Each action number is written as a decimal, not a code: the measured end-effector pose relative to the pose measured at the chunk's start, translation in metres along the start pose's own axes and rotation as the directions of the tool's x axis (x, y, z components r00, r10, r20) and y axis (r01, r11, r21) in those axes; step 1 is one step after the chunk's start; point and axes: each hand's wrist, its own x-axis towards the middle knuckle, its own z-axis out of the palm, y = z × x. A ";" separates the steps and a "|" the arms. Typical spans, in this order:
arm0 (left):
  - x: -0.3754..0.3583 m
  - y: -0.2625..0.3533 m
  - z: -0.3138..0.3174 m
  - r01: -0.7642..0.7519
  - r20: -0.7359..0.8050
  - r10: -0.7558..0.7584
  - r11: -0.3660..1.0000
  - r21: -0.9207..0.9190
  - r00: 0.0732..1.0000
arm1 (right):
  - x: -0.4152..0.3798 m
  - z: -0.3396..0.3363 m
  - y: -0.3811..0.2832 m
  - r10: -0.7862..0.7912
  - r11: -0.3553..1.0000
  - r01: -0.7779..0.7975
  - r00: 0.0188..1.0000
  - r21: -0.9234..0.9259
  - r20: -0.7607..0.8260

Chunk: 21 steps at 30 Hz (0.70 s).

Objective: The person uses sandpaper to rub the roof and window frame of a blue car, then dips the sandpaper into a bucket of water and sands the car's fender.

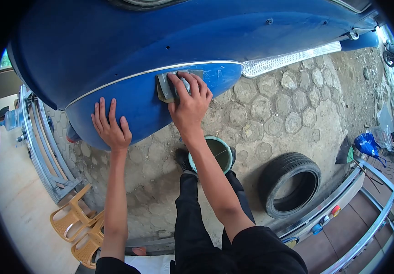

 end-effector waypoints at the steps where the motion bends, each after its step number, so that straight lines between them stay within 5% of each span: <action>1: -0.001 0.000 0.000 0.000 0.004 0.000 1.000 0.005 1.000 | -0.002 0.002 0.001 0.015 1.000 -0.015 1.000 -0.009 -0.015; 7: 0.000 -0.003 0.000 -0.023 0.006 0.023 0.999 0.027 1.000 | 0.002 0.019 -0.004 0.123 0.992 -0.119 0.982 0.037 -0.143; 15: -0.001 -0.002 0.001 -0.020 -0.003 0.020 0.999 0.046 1.000 | 0.006 0.021 0.007 -0.168 0.980 0.174 0.984 0.094 -0.064; 18: -0.002 -0.002 0.002 -0.039 0.001 0.039 0.998 0.047 0.999 | 0.016 0.007 0.063 0.038 0.991 -0.019 0.989 0.129 -0.141; 21: -0.002 -0.002 0.001 -0.045 0.008 0.045 0.997 0.058 0.999 | 0.012 0.016 0.034 0.050 0.978 -0.013 0.984 0.208 -0.172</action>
